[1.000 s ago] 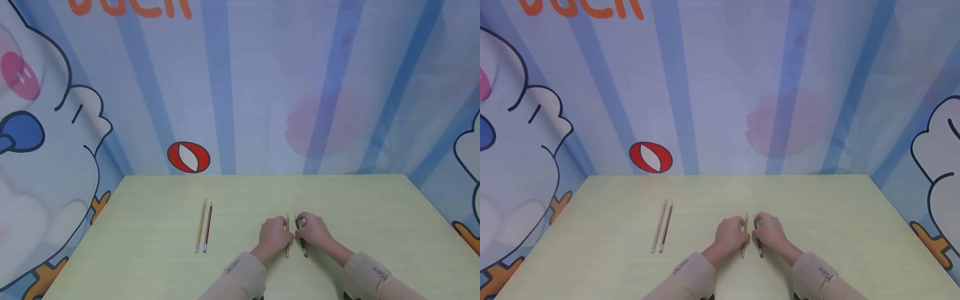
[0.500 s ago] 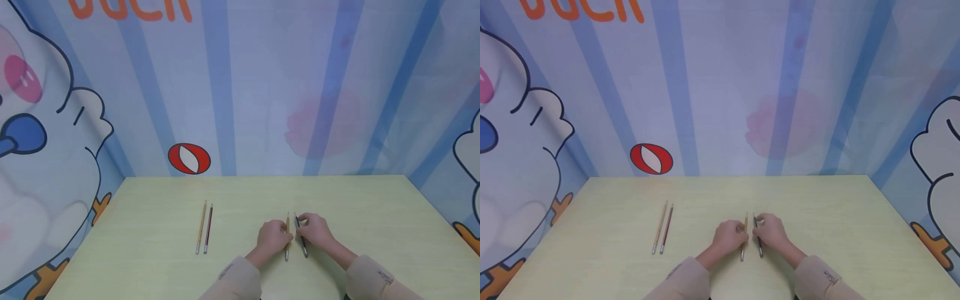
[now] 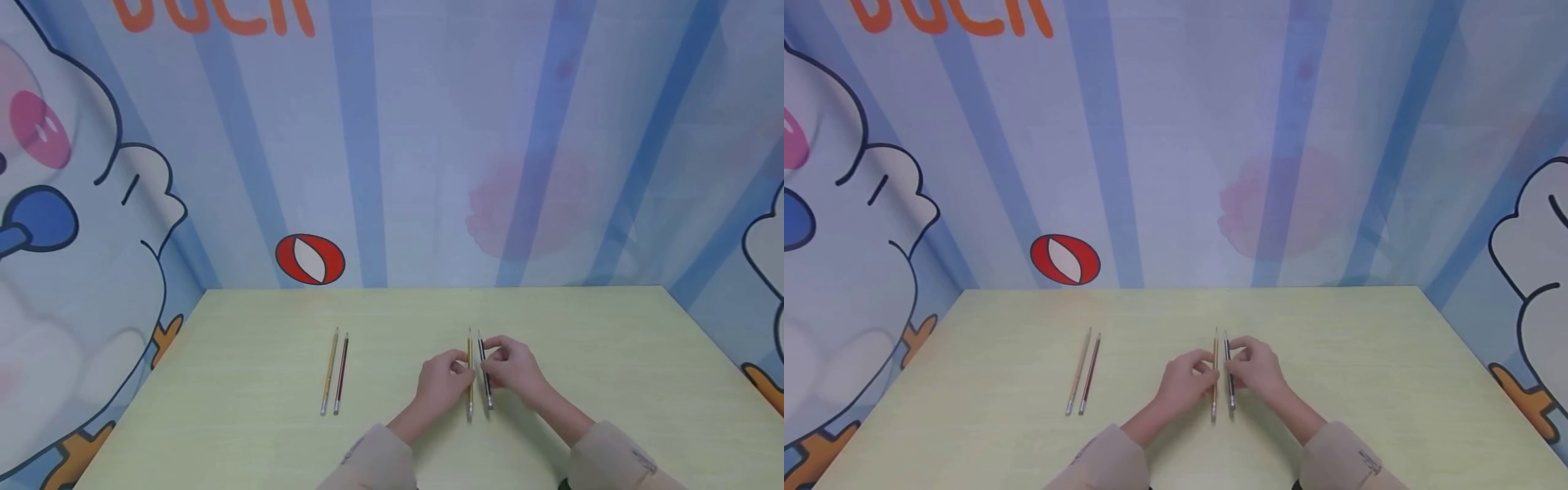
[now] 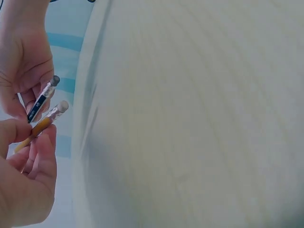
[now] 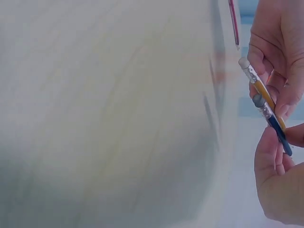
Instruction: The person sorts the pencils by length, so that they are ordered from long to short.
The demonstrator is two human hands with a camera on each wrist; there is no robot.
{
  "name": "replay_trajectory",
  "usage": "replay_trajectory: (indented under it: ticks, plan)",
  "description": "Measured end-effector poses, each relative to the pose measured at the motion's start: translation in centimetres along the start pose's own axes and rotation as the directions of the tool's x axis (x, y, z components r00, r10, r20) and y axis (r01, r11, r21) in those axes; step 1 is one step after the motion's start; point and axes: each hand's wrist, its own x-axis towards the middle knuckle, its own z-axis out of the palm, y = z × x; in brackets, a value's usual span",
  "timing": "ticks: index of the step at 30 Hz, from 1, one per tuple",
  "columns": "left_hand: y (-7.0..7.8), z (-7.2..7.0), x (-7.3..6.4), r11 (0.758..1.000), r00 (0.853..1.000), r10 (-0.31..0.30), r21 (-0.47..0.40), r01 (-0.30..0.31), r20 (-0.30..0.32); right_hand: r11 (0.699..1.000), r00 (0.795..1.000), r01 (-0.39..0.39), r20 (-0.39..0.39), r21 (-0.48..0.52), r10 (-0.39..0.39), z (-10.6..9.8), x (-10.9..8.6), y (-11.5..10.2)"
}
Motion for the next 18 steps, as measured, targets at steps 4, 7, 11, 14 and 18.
replay_trajectory:
  ticks: [4,7,11,14,18]
  plan:
    - [0.3,-0.3,-0.3,0.997,1.0,0.005,-0.074,-0.003,0.022,0.997,0.999,0.019,0.047,0.079,-0.023,-0.1,-0.4,-0.2]
    - [0.6,-0.5,-0.6,0.991,0.999,-0.001,-0.133,0.007,0.048,0.992,0.996,0.032,0.084,0.122,-0.042,-0.3,-0.7,-0.2]
    - [0.8,-0.9,-1.1,0.982,0.997,-0.008,-0.187,0.022,0.075,0.988,0.991,0.021,0.126,0.15,-0.041,-0.3,-1.0,-0.1]
    - [0.9,-1.1,-1.3,0.978,0.996,-0.014,-0.207,0.031,0.084,0.987,0.987,0.012,0.154,0.163,-0.037,-0.3,-1.3,0.0]
    - [0.7,-1.2,-1.5,0.974,0.996,-0.019,-0.223,0.037,0.083,0.985,0.984,0.001,0.174,0.174,-0.031,-0.3,-1.7,0.0]
